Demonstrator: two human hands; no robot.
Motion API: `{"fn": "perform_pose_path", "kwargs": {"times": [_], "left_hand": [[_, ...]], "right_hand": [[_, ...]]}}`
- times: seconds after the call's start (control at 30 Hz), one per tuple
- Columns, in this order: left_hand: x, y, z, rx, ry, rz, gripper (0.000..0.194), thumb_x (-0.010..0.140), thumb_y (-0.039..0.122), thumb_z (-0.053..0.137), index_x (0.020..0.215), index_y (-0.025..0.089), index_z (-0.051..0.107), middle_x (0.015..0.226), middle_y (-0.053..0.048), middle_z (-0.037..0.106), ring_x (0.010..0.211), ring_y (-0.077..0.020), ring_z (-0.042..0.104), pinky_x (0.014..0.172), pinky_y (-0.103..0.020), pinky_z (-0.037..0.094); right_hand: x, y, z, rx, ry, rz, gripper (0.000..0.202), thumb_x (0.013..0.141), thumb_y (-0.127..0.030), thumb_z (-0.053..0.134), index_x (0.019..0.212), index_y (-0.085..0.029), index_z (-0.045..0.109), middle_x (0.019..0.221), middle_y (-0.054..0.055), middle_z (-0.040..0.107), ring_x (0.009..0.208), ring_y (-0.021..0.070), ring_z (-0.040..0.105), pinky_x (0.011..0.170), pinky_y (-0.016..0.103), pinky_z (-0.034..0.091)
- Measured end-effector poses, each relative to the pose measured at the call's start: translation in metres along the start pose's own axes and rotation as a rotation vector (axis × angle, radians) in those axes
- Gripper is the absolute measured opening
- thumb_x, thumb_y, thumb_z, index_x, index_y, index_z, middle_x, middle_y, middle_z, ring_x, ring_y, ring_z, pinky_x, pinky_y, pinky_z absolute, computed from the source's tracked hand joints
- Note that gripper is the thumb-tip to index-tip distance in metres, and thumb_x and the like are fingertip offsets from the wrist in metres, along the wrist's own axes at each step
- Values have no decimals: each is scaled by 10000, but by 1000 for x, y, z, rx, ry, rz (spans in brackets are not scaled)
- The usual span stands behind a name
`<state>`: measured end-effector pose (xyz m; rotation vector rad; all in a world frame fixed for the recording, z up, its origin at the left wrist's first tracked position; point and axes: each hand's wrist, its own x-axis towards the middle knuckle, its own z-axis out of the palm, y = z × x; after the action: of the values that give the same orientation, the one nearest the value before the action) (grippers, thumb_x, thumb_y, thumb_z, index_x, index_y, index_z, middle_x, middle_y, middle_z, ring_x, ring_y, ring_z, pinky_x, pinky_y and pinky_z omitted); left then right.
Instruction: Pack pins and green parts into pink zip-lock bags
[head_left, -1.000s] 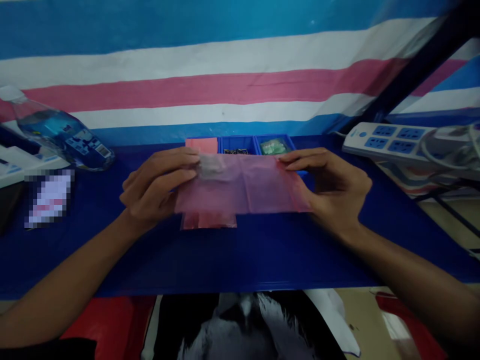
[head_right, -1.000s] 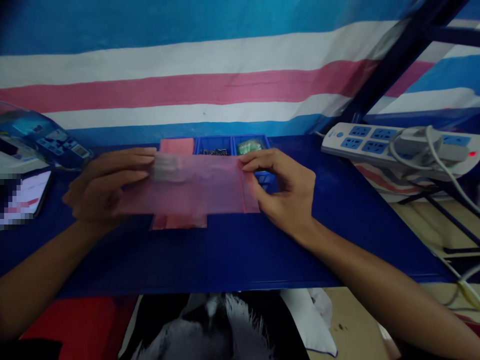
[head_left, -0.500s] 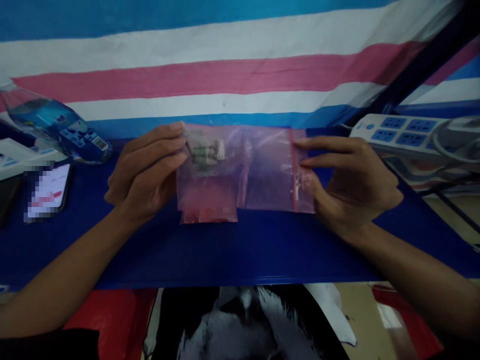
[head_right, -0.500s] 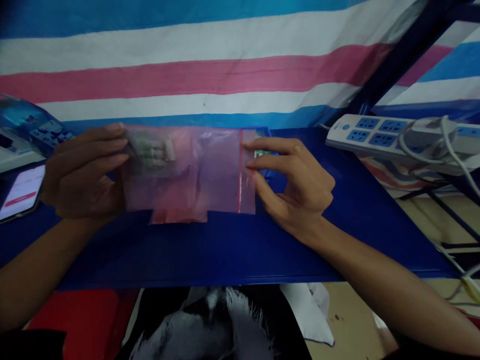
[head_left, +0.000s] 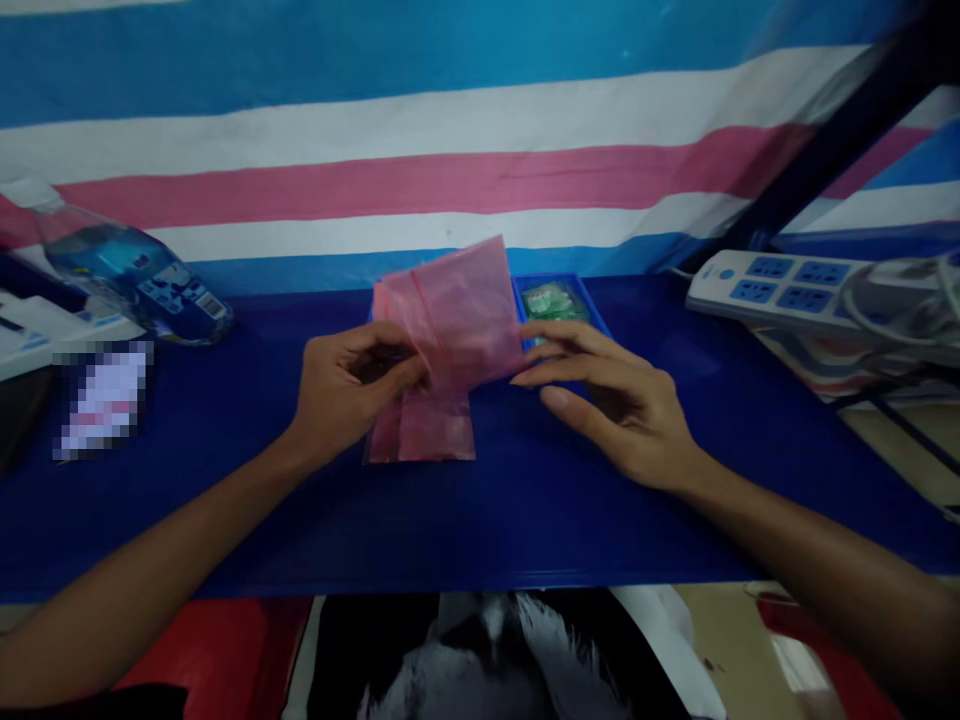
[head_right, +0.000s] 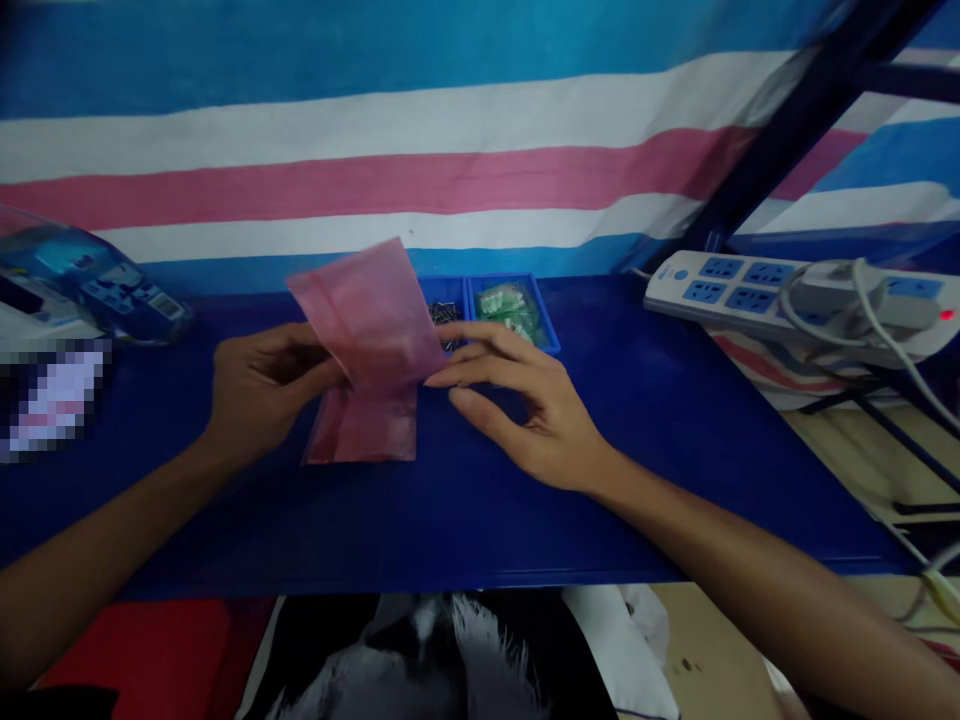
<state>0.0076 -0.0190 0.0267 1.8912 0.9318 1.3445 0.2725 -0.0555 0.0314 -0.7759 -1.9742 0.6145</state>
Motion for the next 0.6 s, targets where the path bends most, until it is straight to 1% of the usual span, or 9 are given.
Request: {"fn": "perform_pose_path", "kwargs": {"times": [0.07,0.1,0.17,0.23,0.3,0.37,0.5,0.57,0.6], "left_hand": [[0,1,1,-53,-53,-53,114,850,309,721,844,196,735,715,-4,712,616,-127,673,589,-227,574],[0,1,1,-93,-74,-67,177,888,350,674,833,194,734,715,-11,711,624,-130,675,597,-231,575],[0,1,1,-149,-122,-75,297,936,436,587,860,192,738,748,-33,723,663,-152,692,617,-253,588],[1,1,0,-107,-163,-78,292,901,461,630,901,192,744,785,-43,737,685,-171,704,614,-267,596],[2,0,-3,0,-159,-106,222,822,397,739,897,188,747,784,-35,743,674,-171,705,607,-261,600],[7,-5,-9,38,-62,-126,219,768,339,794,920,187,749,809,-33,751,683,-166,708,630,-263,613],[24,-23,-29,52,231,-97,348,744,304,813,1067,204,731,904,-42,756,795,-163,722,754,-284,621],[31,-32,-37,68,321,-96,360,720,299,828,1054,204,733,883,-36,754,785,-156,719,757,-276,612],[33,-37,-40,70,338,-113,369,716,303,828,1057,201,731,880,-36,754,781,-158,719,758,-280,610]], "right_hand": [[0,1,1,-31,11,7,280,913,-171,619,1145,-298,712,1176,25,703,1118,205,640,999,410,506],[0,1,1,-37,22,18,296,916,-170,615,1168,-296,703,1132,23,720,1103,199,647,989,401,509],[0,1,2,-27,35,49,316,923,-183,603,1209,-290,686,1145,33,718,1086,197,656,965,396,522],[0,2,2,-11,19,64,339,927,-196,598,1247,-289,665,1190,42,706,1111,204,650,958,402,528],[-1,3,2,-9,-14,62,370,926,-199,600,1282,-287,643,1228,45,697,1155,210,633,985,412,514],[-1,5,2,-8,-39,77,418,925,-206,603,1335,-281,601,1229,46,696,1146,207,635,1002,414,503],[0,7,2,8,-27,149,430,936,-245,584,1366,-266,567,1152,49,698,1006,184,664,908,379,542],[1,8,3,-7,-5,156,377,938,-252,579,1314,-255,607,1120,53,695,965,179,659,859,361,547],[1,8,3,-16,4,155,354,938,-250,577,1289,-250,622,1103,55,695,946,176,656,839,355,548]]}}
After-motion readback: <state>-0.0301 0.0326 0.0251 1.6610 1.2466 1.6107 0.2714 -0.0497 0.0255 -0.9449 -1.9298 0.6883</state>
